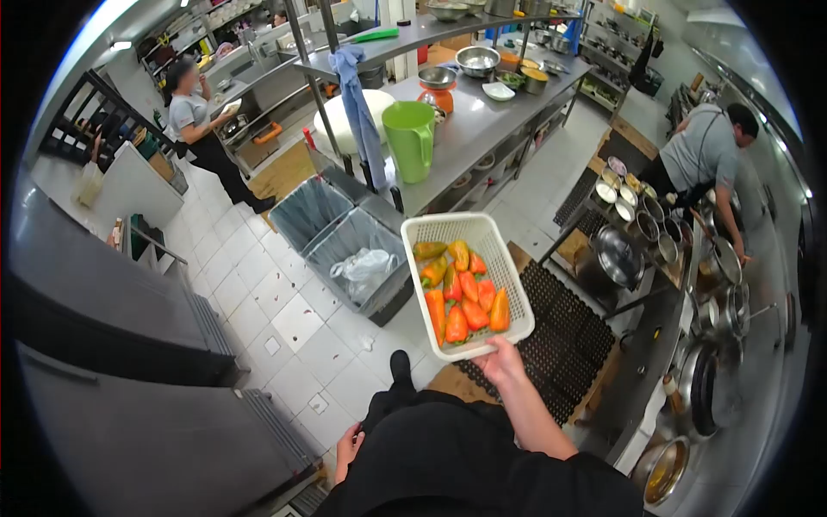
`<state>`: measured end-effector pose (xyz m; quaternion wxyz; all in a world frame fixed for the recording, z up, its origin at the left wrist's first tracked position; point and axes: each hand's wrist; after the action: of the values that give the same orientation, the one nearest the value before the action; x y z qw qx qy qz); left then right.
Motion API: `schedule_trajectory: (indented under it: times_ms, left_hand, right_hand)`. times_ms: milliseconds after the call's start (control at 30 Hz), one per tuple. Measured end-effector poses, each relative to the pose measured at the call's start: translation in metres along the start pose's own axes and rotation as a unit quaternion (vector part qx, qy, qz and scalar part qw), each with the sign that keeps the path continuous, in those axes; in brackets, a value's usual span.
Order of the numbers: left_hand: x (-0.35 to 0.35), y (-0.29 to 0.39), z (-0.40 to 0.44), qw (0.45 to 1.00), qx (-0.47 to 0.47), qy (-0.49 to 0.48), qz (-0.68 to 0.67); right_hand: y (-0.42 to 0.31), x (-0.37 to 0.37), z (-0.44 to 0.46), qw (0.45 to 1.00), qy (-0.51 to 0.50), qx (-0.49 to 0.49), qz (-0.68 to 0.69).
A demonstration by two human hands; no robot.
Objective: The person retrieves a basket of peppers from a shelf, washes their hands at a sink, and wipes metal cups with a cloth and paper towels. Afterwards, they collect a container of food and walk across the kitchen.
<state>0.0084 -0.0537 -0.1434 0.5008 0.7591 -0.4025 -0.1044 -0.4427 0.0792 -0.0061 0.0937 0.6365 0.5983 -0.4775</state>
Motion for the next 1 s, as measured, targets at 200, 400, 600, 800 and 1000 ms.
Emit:
schedule_trajectory:
  times_ms: [200, 400, 600, 800, 1000]
  left_hand:
    - [0.008, 0.237, 0.189, 0.958, -0.223, -0.065, 0.167]
    - [-0.028, 0.457, 0.36, 0.812, -0.448, -0.133, 0.35]
    - [-0.144, 0.521, 0.507, 0.936, -0.328, -0.082, 0.103]
    - [-0.201, 0.544, 0.49, 0.965, -0.261, -0.007, -0.018]
    - [-0.279, 0.565, 0.507, 0.937, -0.34, -0.039, -0.066]
  right_hand:
    - [-0.01, 0.0, 0.048, 0.992, 0.104, 0.033, 0.06]
    - [-0.056, -0.002, 0.046, 0.971, 0.167, 0.151, 0.075]
    - [-0.117, 0.05, 0.066, 0.955, 0.2, 0.2, 0.086]
    - [-0.216, 0.113, 0.126, 0.962, 0.227, 0.131, 0.075]
    - [-0.312, 0.117, 0.177, 0.974, 0.198, 0.112, 0.02]
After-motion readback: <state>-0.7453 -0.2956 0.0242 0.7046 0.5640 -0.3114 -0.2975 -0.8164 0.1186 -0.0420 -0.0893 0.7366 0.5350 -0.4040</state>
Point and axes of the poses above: each hand's wrist, its own z-axis towards the middle knuckle, its own x-axis out of the back of the hand, y = z × x, and after that the axes turned 7 degrees about -y, right-handed
